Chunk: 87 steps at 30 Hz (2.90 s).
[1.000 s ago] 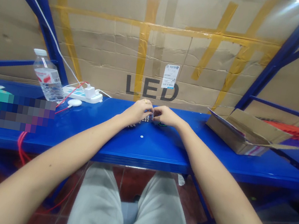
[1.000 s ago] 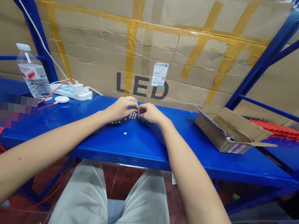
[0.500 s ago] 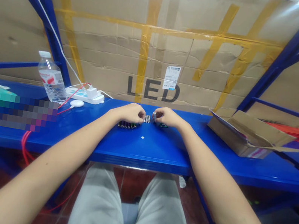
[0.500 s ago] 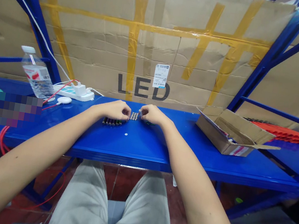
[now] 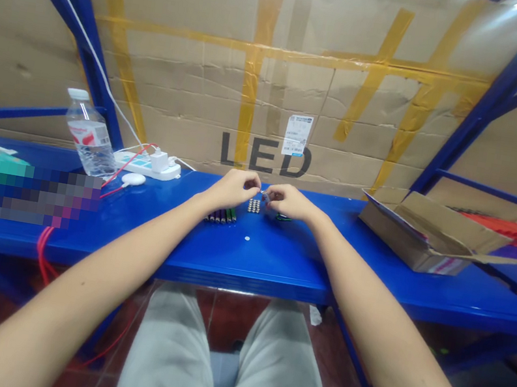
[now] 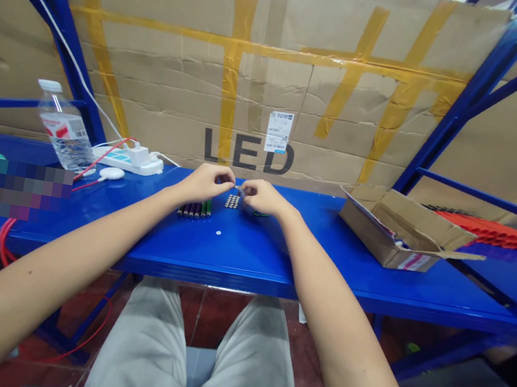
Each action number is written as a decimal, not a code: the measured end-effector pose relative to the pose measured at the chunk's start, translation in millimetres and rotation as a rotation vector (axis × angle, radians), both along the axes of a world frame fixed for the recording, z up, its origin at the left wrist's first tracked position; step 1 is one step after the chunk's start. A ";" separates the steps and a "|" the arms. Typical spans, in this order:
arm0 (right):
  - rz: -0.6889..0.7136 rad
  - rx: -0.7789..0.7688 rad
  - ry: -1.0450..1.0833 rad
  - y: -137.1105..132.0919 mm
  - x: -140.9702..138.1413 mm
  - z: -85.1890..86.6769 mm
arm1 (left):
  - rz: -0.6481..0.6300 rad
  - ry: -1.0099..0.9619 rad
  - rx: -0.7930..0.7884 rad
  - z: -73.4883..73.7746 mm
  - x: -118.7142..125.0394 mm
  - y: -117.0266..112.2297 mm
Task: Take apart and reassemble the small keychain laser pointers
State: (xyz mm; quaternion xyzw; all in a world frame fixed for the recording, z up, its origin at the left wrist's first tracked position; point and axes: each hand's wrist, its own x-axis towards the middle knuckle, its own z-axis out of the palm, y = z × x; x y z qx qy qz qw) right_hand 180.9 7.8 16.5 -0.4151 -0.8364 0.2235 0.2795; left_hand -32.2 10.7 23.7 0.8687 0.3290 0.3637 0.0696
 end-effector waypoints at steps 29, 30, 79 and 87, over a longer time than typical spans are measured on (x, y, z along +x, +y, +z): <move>-0.050 -0.256 0.449 -3.2 -22.0 -3.6 | -0.043 -0.269 -0.087 -5.4 13.4 -3.1; -0.044 -0.260 0.461 -3.0 -22.0 -3.8 | -0.047 -0.273 -0.084 -6.3 13.7 -2.7; -0.025 -0.019 0.515 -4.6 -7.3 9.1 | 0.067 -0.033 0.078 -5.2 13.8 3.2; -0.011 0.079 0.260 -1.6 -1.6 4.8 | 0.015 -0.017 -0.001 -7.6 11.7 -4.5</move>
